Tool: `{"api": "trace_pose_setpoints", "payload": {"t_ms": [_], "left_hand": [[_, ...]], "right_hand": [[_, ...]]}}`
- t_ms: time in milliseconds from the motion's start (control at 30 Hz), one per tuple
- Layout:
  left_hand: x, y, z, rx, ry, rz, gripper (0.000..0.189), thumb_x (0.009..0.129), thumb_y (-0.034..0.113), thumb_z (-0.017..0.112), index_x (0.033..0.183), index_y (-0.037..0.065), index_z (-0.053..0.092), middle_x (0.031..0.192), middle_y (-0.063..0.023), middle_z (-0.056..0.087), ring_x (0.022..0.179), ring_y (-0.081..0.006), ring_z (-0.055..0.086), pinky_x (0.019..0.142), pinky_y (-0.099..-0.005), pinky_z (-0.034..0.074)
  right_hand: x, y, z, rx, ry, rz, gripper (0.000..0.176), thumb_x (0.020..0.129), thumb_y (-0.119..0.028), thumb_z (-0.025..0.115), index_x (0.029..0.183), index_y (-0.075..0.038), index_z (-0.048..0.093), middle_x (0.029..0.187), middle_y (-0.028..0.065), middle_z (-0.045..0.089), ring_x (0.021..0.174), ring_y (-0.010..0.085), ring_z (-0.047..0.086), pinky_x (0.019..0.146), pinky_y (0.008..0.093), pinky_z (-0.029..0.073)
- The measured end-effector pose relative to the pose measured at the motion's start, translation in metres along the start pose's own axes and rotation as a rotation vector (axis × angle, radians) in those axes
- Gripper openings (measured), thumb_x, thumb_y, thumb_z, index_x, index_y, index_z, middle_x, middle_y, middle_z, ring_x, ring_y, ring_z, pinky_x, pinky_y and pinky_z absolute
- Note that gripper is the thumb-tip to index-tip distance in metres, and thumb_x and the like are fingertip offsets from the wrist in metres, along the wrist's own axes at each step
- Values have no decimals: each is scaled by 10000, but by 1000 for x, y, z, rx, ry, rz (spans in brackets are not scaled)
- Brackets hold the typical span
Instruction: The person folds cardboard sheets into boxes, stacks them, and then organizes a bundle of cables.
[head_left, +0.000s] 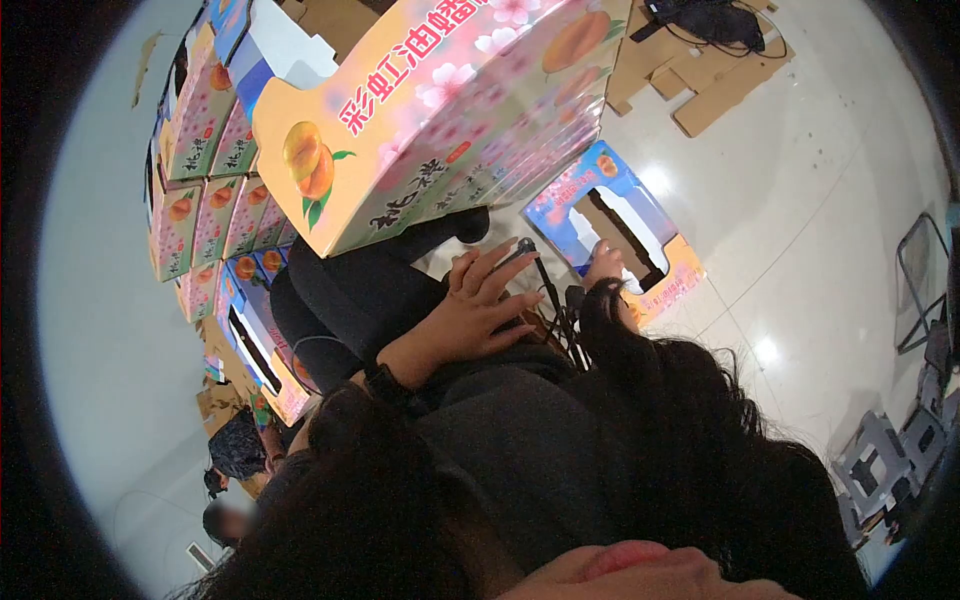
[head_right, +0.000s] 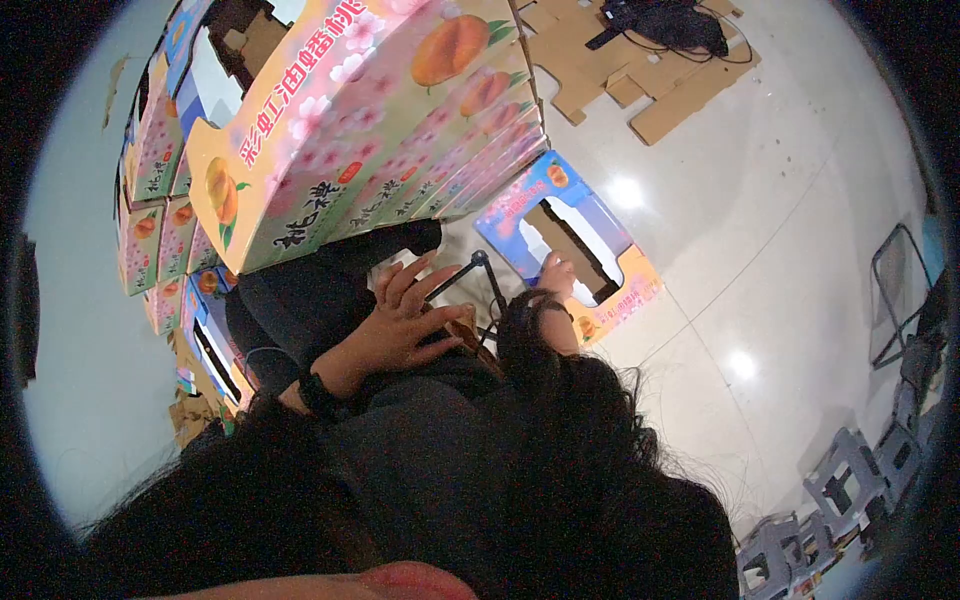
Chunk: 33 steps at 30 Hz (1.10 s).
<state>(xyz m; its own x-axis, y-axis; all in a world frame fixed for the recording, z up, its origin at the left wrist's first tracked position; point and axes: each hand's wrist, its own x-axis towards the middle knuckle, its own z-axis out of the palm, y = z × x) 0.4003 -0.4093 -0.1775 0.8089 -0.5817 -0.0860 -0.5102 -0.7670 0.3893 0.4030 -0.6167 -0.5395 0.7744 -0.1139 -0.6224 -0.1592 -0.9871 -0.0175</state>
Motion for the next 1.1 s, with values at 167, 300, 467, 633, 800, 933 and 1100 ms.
{"api": "trace_pose_setpoints", "payload": {"t_ms": [167, 300, 467, 633, 800, 933, 1100], "left_hand": [[1, 2, -1, -14, -1, 4, 347, 789, 382, 673, 1105, 260, 596, 1455, -72, 307, 1361, -303, 207, 1069, -478, 141], [3, 2, -3, -20, -5, 3, 353, 792, 373, 669, 1113, 248, 592, 1467, -76, 294, 1358, -299, 207, 1063, -475, 153], [5, 4, -4, -4, -13, 2, 359, 790, 373, 670, 1118, 251, 591, 1470, -73, 287, 1359, -298, 204, 1063, -479, 162], [3, 3, -1, 28, -10, -3, 353, 782, 413, 678, 1099, 279, 602, 1437, -69, 320, 1363, -314, 208, 1077, -489, 146], [2, 1, 0, 17, -10, 2, 409, 784, 410, 675, 1163, 289, 582, 1442, -72, 317, 1367, -322, 199, 1081, -492, 137], [1, 1, 0, -15, -39, -11, 435, 788, 398, 675, 1196, 292, 567, 1449, -77, 306, 1369, -329, 189, 1078, -506, 143], [1, 0, -5, -47, -24, 13, 448, 786, 394, 680, 1204, 276, 568, 1468, -93, 285, 1379, -346, 168, 1073, -532, 152]], "right_hand": [[11, -14, 10, 55, 11, -14, 661, 814, -161, 577, 1390, -95, 260, 1091, 195, 513, 925, 328, 608, 752, 377, 523], [4, -21, -13, 163, -127, -6, 1004, 655, -120, 745, 1435, -19, 120, 1149, 227, 472, 1042, 367, 564, 871, 388, 498], [-3, -25, -29, 165, -129, 9, 1036, 661, -169, 745, 1443, -11, 82, 1143, 237, 488, 1047, 342, 564, 868, 362, 496], [4, -26, -7, 22, -61, 6, 1092, 632, -190, 782, 1449, -31, 75, 1129, 217, 505, 1007, 328, 583, 862, 346, 503], [11, -31, 16, 57, 112, 110, 618, 904, -122, 474, 1444, -283, 221, 1043, 155, 540, 797, 274, 620, 611, 390, 561], [15, -28, 18, 108, 34, 83, 738, 833, -137, 554, 1456, -202, 163, 1106, 180, 520, 903, 310, 611, 693, 405, 553], [-2, -1, -17, 306, 15, -231, 1377, 486, -383, 896, 1454, -29, -17, 1287, 272, 426, 1145, 399, 521, 892, 418, 494]]}}
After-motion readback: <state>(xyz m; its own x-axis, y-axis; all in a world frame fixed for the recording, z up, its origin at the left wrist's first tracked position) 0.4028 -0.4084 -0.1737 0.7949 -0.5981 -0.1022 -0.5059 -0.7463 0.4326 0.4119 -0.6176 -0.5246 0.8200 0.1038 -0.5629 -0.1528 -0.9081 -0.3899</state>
